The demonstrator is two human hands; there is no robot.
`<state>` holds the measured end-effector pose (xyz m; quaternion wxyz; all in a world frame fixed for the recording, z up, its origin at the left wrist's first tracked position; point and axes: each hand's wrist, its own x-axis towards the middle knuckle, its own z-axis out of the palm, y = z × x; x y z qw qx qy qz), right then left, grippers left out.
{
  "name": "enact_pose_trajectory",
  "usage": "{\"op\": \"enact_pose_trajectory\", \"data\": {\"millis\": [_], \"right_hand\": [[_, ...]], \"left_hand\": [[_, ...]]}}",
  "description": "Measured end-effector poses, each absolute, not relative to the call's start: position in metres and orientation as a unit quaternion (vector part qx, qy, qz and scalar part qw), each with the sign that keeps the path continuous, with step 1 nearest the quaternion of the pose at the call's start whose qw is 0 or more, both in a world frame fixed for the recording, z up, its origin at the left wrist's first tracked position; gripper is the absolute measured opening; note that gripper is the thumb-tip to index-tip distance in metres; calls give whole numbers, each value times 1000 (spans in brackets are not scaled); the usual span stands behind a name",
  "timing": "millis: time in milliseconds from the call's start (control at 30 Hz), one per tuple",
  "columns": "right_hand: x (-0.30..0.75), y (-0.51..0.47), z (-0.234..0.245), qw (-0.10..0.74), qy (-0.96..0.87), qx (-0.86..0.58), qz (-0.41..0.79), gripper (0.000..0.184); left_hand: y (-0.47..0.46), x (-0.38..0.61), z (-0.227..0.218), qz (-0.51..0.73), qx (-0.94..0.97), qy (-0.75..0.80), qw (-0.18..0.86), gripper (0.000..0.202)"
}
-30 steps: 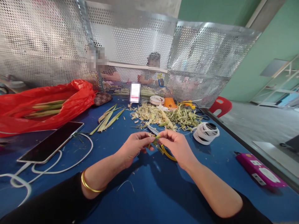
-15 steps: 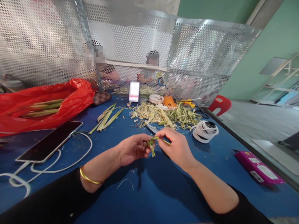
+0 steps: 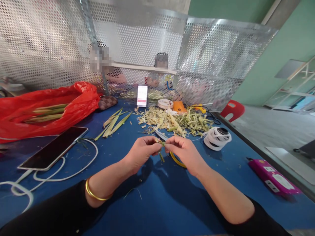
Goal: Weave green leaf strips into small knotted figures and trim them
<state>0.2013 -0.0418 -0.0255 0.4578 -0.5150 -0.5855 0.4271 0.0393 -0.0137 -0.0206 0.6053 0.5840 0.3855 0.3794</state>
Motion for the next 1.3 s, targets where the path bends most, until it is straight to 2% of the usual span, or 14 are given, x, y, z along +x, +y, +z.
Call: {"op": "enact_pose_trajectory", "data": {"millis": [267,467,633,700,833,933,1000,1167,1300], "right_hand": [[198,-44,-33,449,-582,-536,415,18],[191,-45,-36,495,-536,-536,425,14],[195,-41,-40,486,-552,-542,407,19],[196,-41,-39,457,-583,-551,383,19],[195,-47,-36,423,-635,-582,281,16],[192,-50,-35,435,-669,-571,192,11],[191,-50,-35,436,-661,-571,218,11],[195,-43,-37,452,-570,-567,387,15],[197,-42,-37,454,-586,-560,369,9]], "left_hand": [[-15,42,-28,376,653,412,513,6],[-16,44,-26,396,596,424,555,7],[-17,45,-29,391,595,424,560,9],[-18,45,-32,387,615,430,535,9],[-16,43,-34,382,694,447,415,8],[-13,40,-35,372,711,439,404,9],[-11,39,-34,362,708,435,424,10],[-15,40,-30,337,722,434,421,10],[-15,42,-29,333,713,444,429,11]]}}
